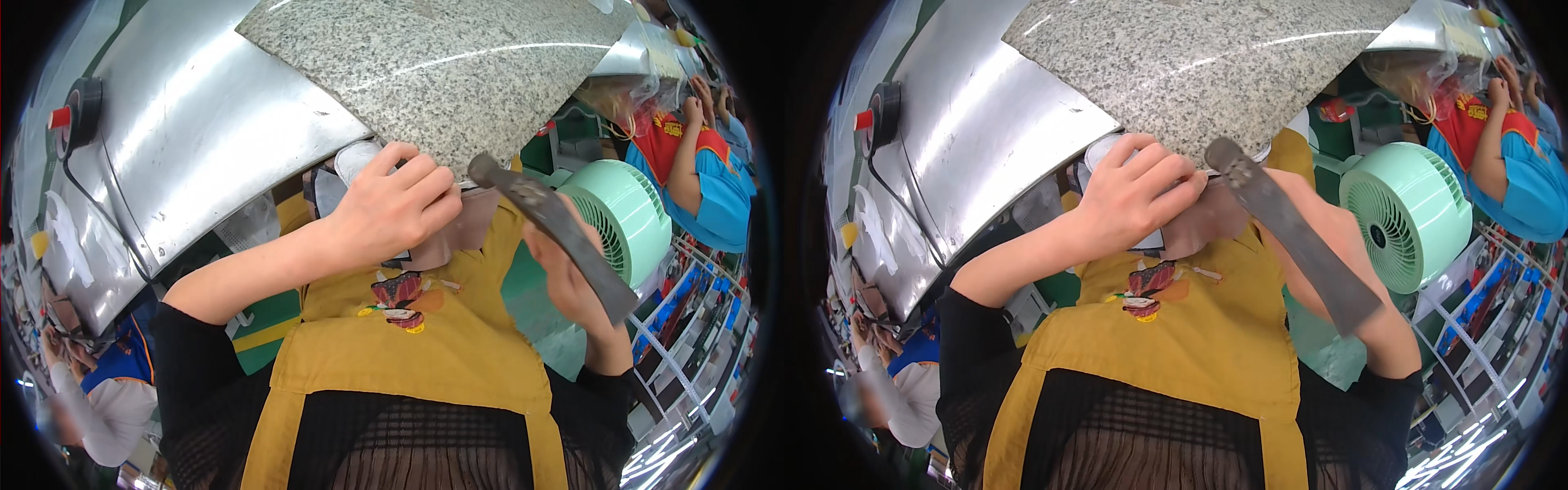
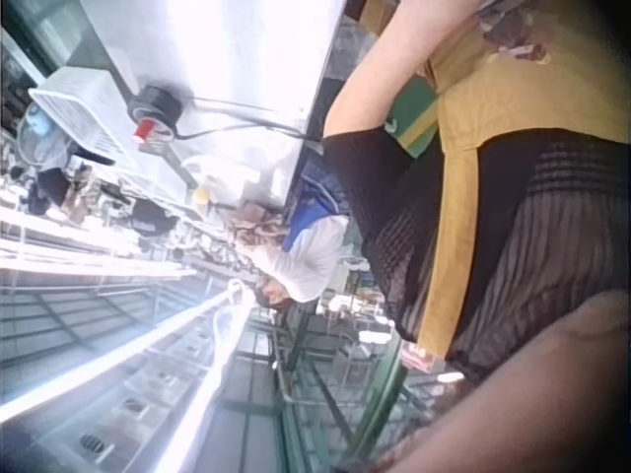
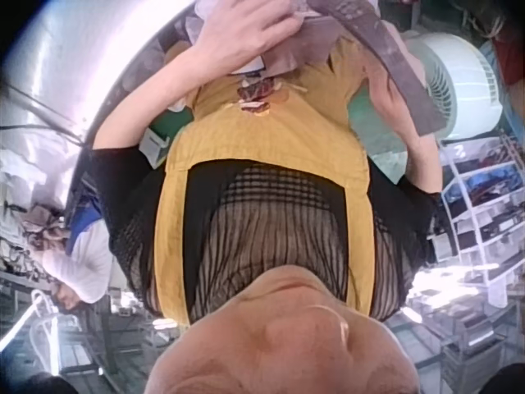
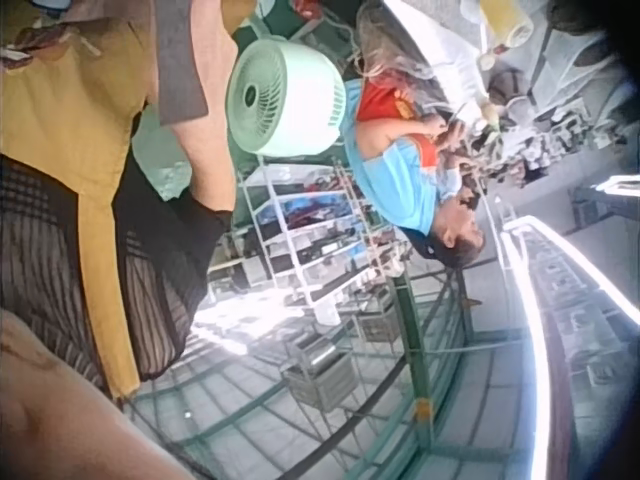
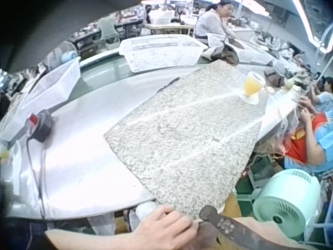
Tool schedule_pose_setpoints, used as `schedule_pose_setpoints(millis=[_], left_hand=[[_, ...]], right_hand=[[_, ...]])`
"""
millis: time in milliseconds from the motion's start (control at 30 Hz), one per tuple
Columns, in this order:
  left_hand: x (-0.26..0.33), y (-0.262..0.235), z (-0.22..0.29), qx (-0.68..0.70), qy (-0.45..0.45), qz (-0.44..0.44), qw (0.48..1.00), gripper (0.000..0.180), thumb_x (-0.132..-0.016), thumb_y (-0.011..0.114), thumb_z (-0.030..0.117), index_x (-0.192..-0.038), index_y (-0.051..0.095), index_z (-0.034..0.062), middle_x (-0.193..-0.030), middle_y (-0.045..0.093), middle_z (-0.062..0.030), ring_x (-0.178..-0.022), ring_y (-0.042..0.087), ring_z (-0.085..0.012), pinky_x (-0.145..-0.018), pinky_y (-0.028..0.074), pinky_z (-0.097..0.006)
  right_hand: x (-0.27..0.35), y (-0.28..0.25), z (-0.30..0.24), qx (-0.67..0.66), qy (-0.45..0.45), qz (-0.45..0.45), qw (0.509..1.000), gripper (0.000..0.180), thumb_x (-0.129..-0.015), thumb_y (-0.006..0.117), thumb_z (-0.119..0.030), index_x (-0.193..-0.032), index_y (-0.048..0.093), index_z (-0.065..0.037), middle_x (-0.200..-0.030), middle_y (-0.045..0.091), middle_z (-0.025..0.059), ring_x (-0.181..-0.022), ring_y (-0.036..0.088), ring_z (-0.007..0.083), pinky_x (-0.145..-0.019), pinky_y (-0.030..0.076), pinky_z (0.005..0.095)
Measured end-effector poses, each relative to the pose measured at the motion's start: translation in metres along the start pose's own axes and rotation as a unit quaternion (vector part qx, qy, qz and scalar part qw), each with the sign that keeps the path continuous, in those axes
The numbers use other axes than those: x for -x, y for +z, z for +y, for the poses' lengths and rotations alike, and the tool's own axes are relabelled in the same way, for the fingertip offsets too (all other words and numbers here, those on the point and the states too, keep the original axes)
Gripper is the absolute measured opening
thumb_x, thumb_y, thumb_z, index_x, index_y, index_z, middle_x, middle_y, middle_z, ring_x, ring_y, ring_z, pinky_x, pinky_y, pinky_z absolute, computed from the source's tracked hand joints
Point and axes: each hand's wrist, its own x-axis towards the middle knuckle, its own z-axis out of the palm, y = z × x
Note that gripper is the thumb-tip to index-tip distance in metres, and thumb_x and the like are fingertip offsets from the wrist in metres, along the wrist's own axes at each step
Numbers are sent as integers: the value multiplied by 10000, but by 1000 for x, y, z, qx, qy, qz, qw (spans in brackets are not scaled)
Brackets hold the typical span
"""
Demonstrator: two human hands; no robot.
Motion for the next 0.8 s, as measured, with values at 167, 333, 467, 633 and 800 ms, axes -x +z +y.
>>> schedule_pose_setpoints(millis=[167,333,467,633,800], left_hand=[[-4,-4,3,-2,-27,12,1000,204,-679,612,105,-882,606,85,-833,547,-10,-819,537,-189,-813,445,-374],[2,-6,1,65,-84,-4,994,185,-679,612,110,-862,612,85,-836,551,-19,-842,546,-213,-829,450,-387],[7,-2,4,45,-49,7,998,204,-662,605,110,-863,607,82,-846,548,-27,-813,556,-215,-795,465,-350],[5,-5,6,27,-38,2,999,222,-654,593,103,-874,598,73,-850,544,-28,-787,558,-203,-744,467,-313],[8,-6,5,30,-25,-7,999,236,-661,590,109,-895,594,72,-856,543,-28,-793,553,-191,-739,461,-308]], right_hand=[[-5,6,1,92,2,-36,995,409,-797,594,-50,-1191,486,-26,-940,602,194,-849,612,365,-667,492,368],[-5,9,-1,27,32,-21,999,250,-900,495,-48,-1145,495,-2,-742,526,129,-646,546,266,-627,440,307],[-2,2,5,35,34,-20,999,369,-853,566,-43,-1213,484,-49,-951,599,152,-810,612,329,-678,493,334],[-1,5,-3,72,-15,-20,997,343,-872,551,-38,-1210,505,-69,-999,607,169,-856,623,352,-708,497,334],[-8,2,-5,31,80,-49,995,356,-878,551,-63,-1230,494,-67,-967,618,169,-847,630,329,-713,499,336]])
